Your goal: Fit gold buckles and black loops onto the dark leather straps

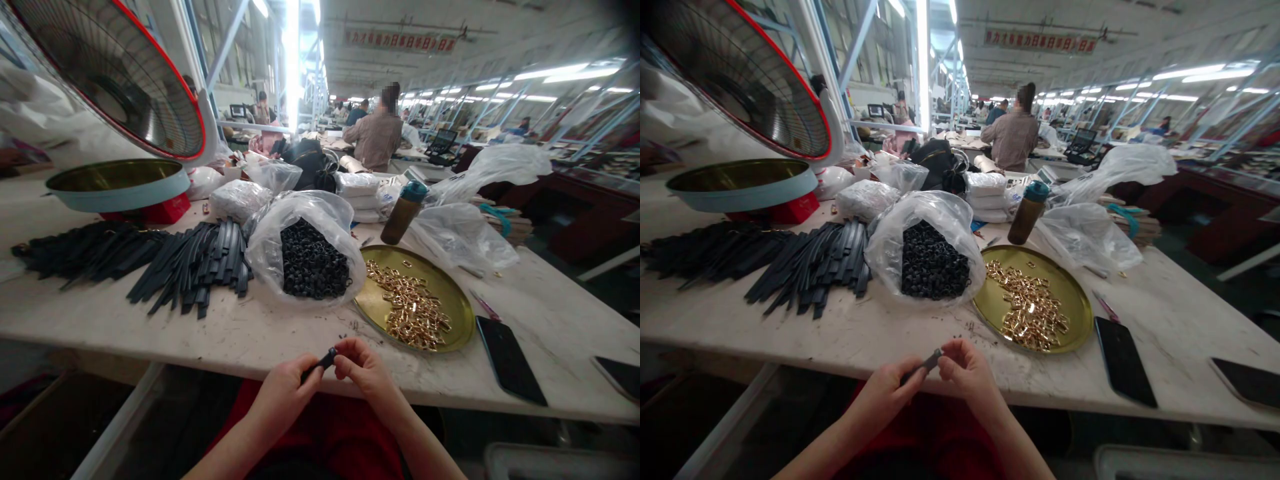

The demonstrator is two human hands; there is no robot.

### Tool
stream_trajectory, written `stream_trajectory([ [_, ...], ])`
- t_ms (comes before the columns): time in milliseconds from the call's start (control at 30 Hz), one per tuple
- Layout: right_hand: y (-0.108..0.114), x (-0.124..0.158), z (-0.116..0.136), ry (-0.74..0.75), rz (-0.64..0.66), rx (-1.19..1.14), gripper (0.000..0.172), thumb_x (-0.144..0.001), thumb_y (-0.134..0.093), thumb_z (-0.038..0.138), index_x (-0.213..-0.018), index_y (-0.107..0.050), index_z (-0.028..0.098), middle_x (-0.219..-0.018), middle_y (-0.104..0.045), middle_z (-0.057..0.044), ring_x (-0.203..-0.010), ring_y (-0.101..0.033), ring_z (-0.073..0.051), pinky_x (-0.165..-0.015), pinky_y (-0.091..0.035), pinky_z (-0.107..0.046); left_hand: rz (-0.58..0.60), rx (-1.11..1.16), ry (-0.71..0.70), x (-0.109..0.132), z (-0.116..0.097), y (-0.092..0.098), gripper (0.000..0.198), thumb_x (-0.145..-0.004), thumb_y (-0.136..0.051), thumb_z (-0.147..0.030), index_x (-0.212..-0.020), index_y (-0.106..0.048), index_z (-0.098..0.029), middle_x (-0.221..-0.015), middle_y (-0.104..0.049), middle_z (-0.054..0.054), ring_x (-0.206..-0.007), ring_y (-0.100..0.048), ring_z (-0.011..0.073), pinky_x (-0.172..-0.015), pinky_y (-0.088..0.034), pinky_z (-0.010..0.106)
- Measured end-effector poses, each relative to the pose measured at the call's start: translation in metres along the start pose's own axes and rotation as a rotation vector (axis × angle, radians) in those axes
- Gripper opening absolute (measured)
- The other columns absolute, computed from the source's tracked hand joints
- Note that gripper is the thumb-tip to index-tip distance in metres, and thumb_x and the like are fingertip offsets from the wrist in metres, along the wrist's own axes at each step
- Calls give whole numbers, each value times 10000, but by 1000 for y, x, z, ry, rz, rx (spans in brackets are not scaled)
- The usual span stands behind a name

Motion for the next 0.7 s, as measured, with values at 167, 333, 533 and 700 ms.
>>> stream_trajectory([
  [167, -8, -2, -8, -45, 82, 32, 299, -649, -699, 415, -812, -634, 173, -681, -615, 8, -616, -537, -128, -610, -410, -259, 98, 107, 39, -8, 7, -15, 267, -835, -383, -320, -767, -593, -170, -576, -501, -31, -555, -467, 127, -531, -332, 221],
  [333, -3, -4, -7, -40, 27, 32, 309, -634, -715, 422, -791, -611, 178, -708, -626, 2, -661, -555, -148, -648, -419, -272, 115, 325, 58, -9, 7, -15, 346, -789, -407, -179, -1132, -443, -165, -709, -586, -19, -661, -513, 129, -650, -387, 240],
  [533, -17, 8, -5, -85, 120, -137, 394, -755, -546, 565, -818, -631, 186, -728, -636, -28, -689, -583, -169, -689, -448, -309, 123, 408, 147, -11, 11, -16, 286, -780, -432, -213, -1061, -428, -156, -655, -564, -33, -557, -485, 109, -540, -385, 224],
  [700, -23, 17, -16, -180, 131, -225, 311, -723, -643, 480, -853, -600, 200, -711, -616, 7, -664, -548, -136, -657, -408, -257, 109, 426, 183, -6, 16, -21, 320, -775, -504, -370, -1011, -418, -171, -644, -579, -31, -500, -499, 111, -479, -385, 220],
])
Point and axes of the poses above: each hand's wrist, its own x-axis away from the middle knuckle, its own y-axis out of the back of the hand, z = x × y, the point moved 10 cm from there along -x, towards the middle knuckle
